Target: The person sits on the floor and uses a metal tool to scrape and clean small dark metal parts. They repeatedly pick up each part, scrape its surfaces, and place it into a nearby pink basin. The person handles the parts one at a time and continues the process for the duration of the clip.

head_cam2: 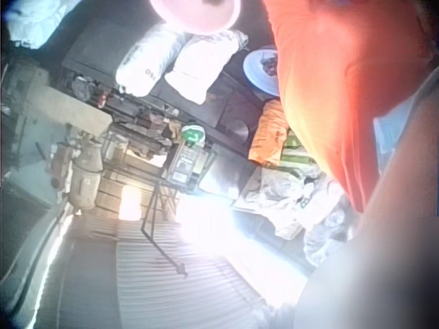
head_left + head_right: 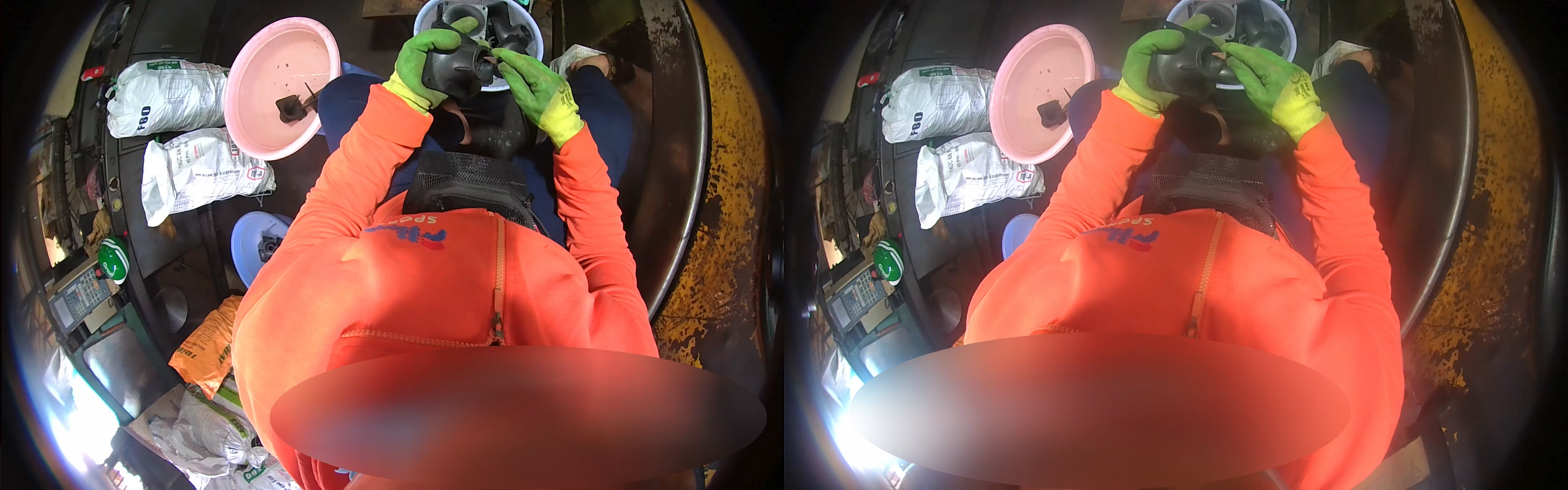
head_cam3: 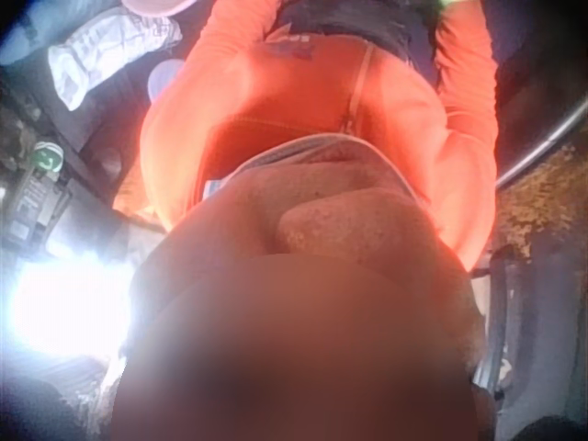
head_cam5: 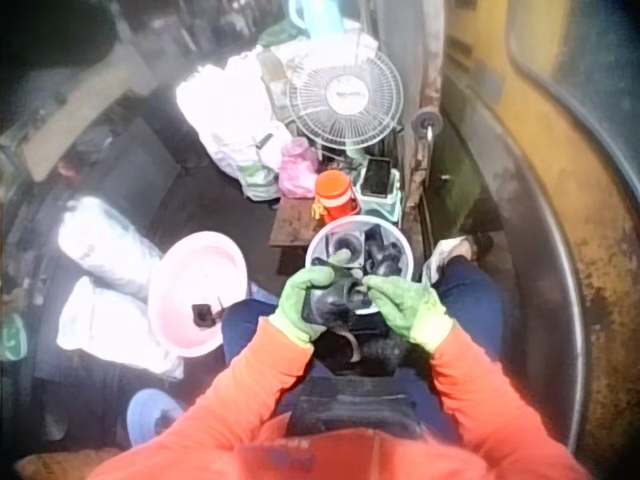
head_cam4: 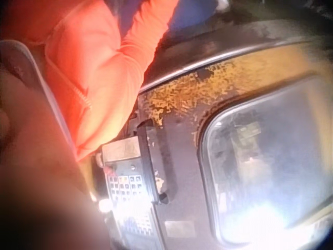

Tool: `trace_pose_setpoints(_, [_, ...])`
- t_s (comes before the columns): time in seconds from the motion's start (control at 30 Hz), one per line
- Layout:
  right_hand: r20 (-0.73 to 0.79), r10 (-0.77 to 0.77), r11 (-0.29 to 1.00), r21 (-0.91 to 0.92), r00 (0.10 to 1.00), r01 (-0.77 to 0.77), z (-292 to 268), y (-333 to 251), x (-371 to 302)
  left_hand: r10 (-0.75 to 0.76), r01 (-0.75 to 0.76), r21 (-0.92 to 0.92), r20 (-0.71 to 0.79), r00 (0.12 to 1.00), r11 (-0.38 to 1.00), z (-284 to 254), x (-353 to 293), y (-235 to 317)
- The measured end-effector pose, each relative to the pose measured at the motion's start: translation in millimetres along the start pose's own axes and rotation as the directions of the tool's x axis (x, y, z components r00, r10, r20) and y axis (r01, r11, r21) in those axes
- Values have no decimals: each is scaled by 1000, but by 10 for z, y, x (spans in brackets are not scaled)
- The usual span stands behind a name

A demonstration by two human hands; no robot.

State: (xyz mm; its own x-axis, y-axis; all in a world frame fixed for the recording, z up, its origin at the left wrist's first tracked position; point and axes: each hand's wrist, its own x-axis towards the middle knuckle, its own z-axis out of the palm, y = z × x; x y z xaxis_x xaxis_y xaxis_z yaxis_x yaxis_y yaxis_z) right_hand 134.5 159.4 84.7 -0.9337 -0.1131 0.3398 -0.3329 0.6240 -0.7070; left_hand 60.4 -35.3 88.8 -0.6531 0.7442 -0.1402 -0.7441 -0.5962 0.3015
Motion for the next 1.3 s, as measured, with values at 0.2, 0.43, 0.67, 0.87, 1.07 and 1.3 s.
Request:
trace_pose_setpoints(0.2, [51, 112, 975, 187, 992, -120, 105, 47, -8, 93, -94, 27, 20, 995, 995, 95, 23, 32])
trace_pose_setpoints(0.43, [106, 308, 836, 444, 945, -322, 212, -11, -43, 239, -273, 278, 151, 959, 921, 214, 67, 16])
trace_pose_setpoints(0.67, [258, 419, 475, 755, 870, -452, 172, -149, -37, 490, -509, 641, 228, 841, 575, 315, 85, -62])
trace_pose_setpoints(0.87, [489, 428, 115, 805, 760, -582, -60, -400, -21, 510, -619, 784, 550, 661, -43, 280, 124, 0])
trace_pose_setpoints(1.07, [667, 290, -253, 745, 686, -618, -78, -380, -29, 227, -669, 577, 811, 539, -469, 182, 196, 199])
trace_pose_setpoints(1.3, [540, 454, -171, 834, 709, -525, -93, -258, 40, 443, -669, 743, 602, 664, -8, 92, 106, 59])
